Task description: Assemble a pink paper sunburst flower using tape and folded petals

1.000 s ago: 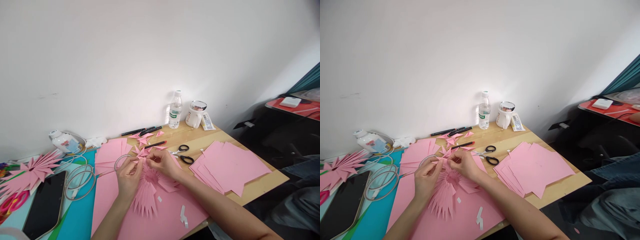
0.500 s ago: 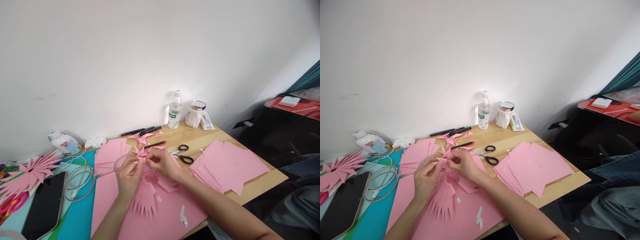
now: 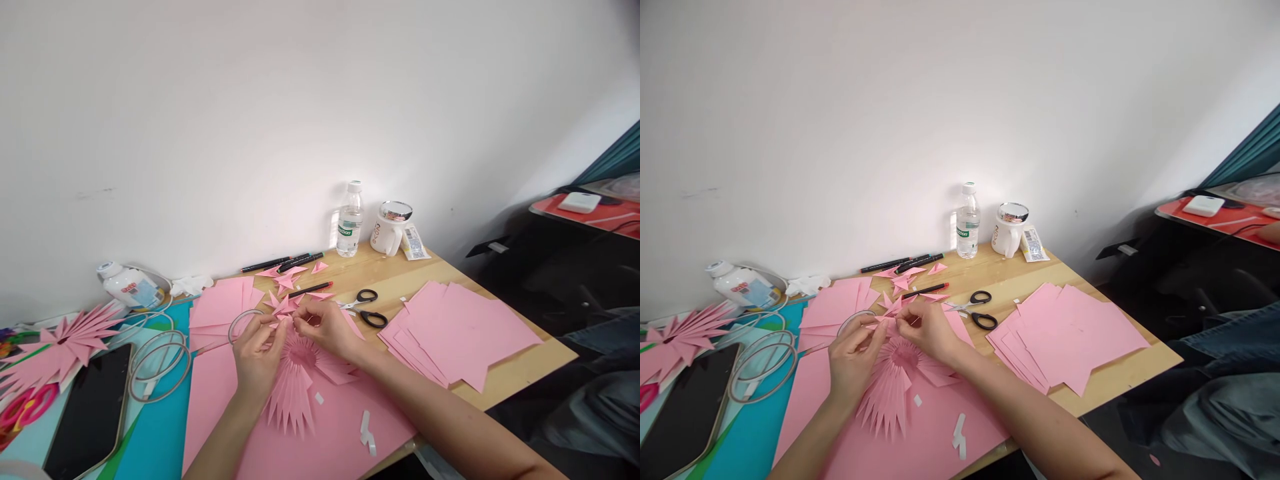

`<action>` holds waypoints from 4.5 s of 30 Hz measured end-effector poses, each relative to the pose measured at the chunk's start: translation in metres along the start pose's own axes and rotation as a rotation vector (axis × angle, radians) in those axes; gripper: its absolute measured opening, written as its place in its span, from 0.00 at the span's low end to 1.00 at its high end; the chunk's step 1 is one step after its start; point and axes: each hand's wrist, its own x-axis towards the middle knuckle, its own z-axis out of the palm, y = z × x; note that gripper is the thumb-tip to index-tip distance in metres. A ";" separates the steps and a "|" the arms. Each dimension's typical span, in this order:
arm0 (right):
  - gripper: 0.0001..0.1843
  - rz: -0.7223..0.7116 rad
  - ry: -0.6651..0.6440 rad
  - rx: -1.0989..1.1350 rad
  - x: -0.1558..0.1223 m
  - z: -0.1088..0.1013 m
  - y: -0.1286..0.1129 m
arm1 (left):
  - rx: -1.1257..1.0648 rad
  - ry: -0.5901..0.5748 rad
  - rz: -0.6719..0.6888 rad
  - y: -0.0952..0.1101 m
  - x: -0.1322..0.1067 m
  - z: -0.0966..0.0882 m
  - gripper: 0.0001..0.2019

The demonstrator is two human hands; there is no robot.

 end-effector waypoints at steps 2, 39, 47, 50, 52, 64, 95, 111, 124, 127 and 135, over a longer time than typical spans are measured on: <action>0.06 0.006 -0.005 0.016 0.000 0.000 -0.001 | 0.007 0.000 -0.002 0.000 0.000 0.000 0.10; 0.18 0.264 -0.035 0.368 0.004 -0.006 -0.001 | -0.645 -0.015 -0.611 -0.005 0.006 -0.003 0.10; 0.22 0.204 -1.029 0.572 -0.005 -0.035 -0.025 | -1.133 0.014 -1.012 -0.008 0.018 -0.009 0.16; 0.23 0.202 -1.164 0.497 -0.009 -0.038 -0.029 | -1.135 0.012 -1.019 -0.007 0.017 -0.008 0.17; 0.24 0.199 -1.160 0.433 -0.009 -0.038 -0.029 | -1.121 0.000 -1.000 -0.006 0.016 -0.008 0.17; 0.06 -0.258 0.062 -0.028 -0.004 -0.008 -0.020 | -0.904 -0.125 -0.854 0.006 0.011 -0.004 0.14; 0.09 -0.256 0.108 -0.010 -0.004 -0.002 -0.015 | -0.844 -0.148 -0.940 0.005 0.012 -0.003 0.12; 0.08 -0.194 0.015 0.066 0.000 -0.007 -0.014 | -0.846 -0.197 -1.011 0.000 0.012 -0.003 0.16; 0.08 -0.203 -0.031 0.062 0.000 -0.008 -0.015 | -0.859 -0.179 -1.020 -0.003 0.011 -0.003 0.16; 0.06 -0.207 -0.032 0.075 0.000 -0.007 -0.013 | -0.857 -0.182 -1.027 -0.002 0.011 -0.003 0.16; 0.08 -0.256 -0.023 -0.002 0.000 -0.006 -0.009 | -0.854 -0.144 -1.027 0.000 0.012 -0.002 0.15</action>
